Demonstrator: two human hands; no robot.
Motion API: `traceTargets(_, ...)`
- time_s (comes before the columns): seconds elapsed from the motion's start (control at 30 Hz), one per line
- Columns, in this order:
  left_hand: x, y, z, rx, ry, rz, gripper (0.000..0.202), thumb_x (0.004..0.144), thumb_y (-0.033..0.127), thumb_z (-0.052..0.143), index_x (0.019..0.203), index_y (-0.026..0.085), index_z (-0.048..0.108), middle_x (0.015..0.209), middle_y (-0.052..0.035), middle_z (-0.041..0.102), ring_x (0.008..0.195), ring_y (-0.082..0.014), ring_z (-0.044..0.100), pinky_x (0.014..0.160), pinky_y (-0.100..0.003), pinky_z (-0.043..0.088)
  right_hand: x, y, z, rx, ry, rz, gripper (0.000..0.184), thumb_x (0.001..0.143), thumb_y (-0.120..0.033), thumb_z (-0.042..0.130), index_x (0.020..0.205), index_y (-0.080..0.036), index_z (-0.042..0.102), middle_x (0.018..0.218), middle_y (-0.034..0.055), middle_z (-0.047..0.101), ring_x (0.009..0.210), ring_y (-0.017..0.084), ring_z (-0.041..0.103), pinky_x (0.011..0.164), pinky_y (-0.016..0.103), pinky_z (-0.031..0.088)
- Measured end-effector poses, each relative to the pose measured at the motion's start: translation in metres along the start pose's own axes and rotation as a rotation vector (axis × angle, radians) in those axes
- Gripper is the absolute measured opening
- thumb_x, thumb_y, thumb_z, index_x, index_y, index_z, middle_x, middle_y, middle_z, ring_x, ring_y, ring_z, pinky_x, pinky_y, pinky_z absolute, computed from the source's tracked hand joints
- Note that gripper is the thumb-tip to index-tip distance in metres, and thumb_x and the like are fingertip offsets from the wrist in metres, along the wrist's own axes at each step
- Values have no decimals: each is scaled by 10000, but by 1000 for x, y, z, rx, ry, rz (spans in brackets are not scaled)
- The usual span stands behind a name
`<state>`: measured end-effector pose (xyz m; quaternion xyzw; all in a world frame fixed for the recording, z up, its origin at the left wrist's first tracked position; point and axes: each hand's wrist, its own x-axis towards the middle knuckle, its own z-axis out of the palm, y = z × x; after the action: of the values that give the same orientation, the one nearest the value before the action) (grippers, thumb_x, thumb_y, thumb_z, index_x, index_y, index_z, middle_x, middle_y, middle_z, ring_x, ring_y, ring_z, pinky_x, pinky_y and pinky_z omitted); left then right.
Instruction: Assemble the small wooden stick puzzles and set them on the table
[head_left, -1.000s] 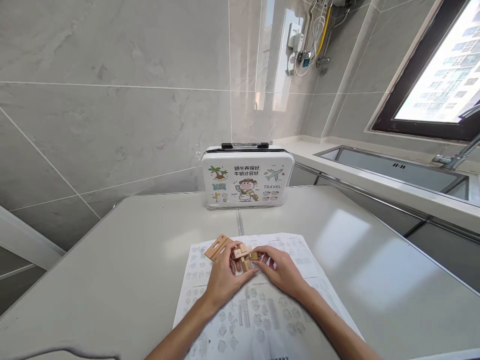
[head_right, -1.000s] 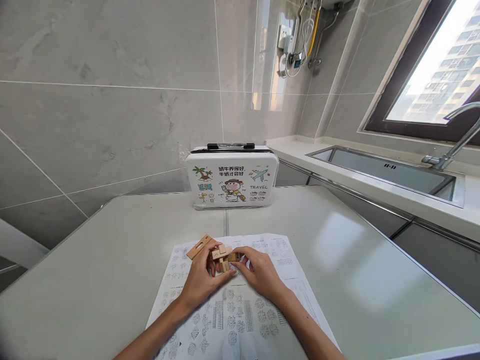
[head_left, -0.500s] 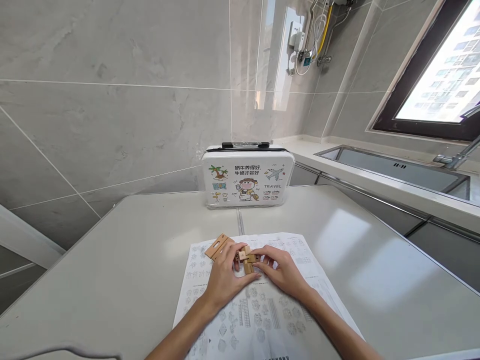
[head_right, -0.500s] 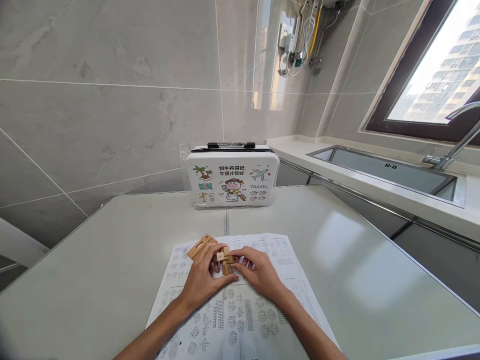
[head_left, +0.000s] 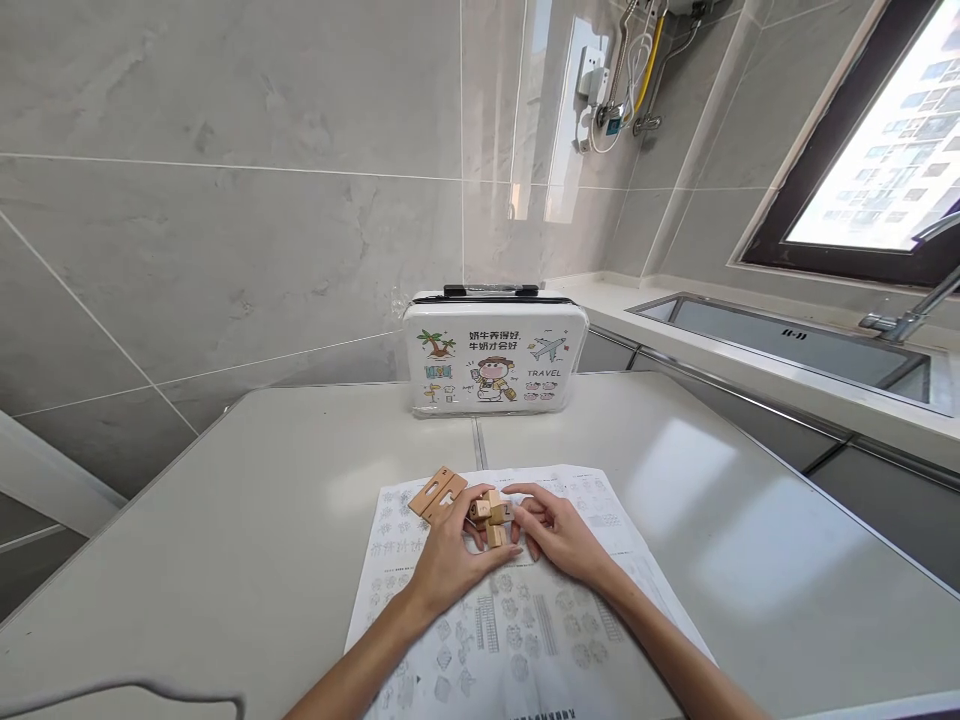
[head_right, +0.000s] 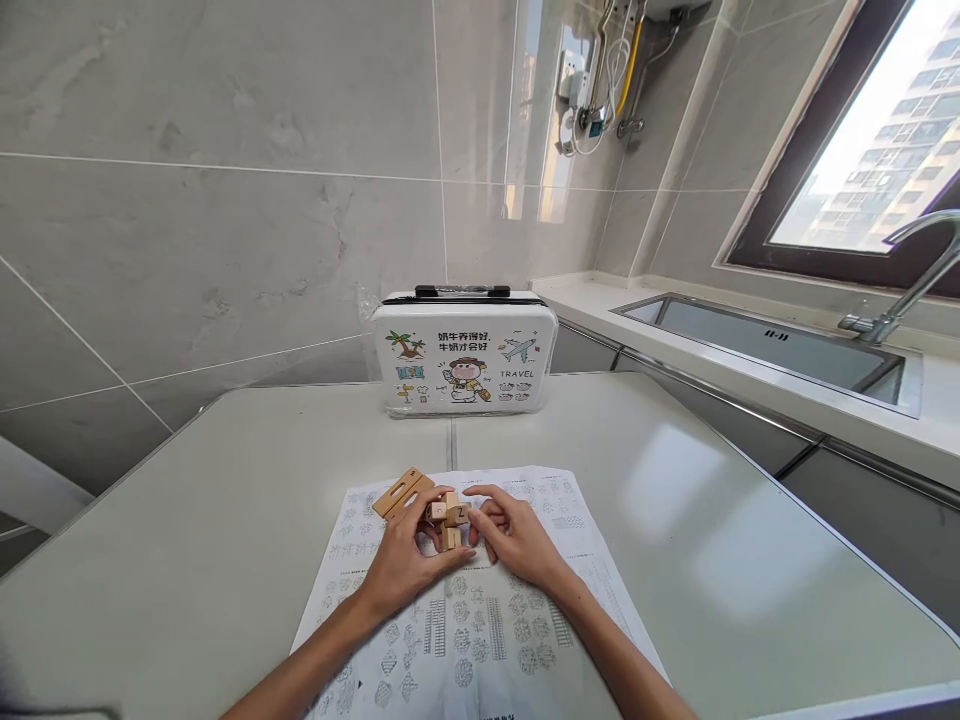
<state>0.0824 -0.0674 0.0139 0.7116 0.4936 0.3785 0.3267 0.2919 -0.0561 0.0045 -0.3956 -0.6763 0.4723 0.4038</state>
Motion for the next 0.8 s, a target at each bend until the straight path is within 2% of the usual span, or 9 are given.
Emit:
traceTargets(0.17,0,3,-2,-31,-13,37,723,709,470,916,1347,295,624,1275,-82,709,1079,-294,683,930,-420,570,-1,-5,2,-54,-36,3,347,1036,-542,510,1083,-222,636,657,-26,642,548,155,588,576,270,470)
traceTargets(0.3,-1,8,-3,-25,-39,82,691,762,428,887,1379,299,604,1363,-88,674,1216,-321,650,1048,-471,531,-2,-8,1,-29,-73,17,412,1057,-586,452,914,-227,597,661,-20,650,563,155,574,612,279,465)
traceTargets(0.47,-3,9,-3,1,-61,177,660,829,368,844,1428,338,571,1412,-64,651,1290,-305,616,1120,-476,488,-4,-7,-1,66,-130,56,463,1043,-625,465,834,-224,564,627,-41,614,498,129,513,587,271,433)
traceTargets(0.57,-3,6,-2,42,-63,188,717,851,376,830,1490,361,504,1450,-58,619,1321,-300,592,1134,-468,479,-2,-6,-1,157,-126,89,474,1027,-630,501,795,-220,558,583,-50,571,477,122,488,544,260,400)
traceTargets(0.67,-2,0,-2,104,-49,178,806,868,391,817,1554,353,395,1445,-82,596,1264,-295,620,1096,-467,509,1,-3,-2,314,-92,124,493,998,-643,551,770,-206,578,597,-29,592,468,118,496,503,255,388)
traceTargets(0.73,-1,-4,-2,158,-26,211,786,904,391,777,1563,332,352,1429,-100,584,1231,-289,631,1079,-472,522,5,0,-5,467,-30,171,496,964,-649,606,781,-189,607,647,-11,616,464,105,496,473,246,382)
traceTargets(0.8,0,-7,-2,225,11,268,697,948,375,719,1541,316,358,1449,-108,553,1276,-294,601,1090,-479,516,8,3,-9,634,70,236,477,922,-633,680,797,-175,631,680,-8,613,461,86,475,443,229,369)
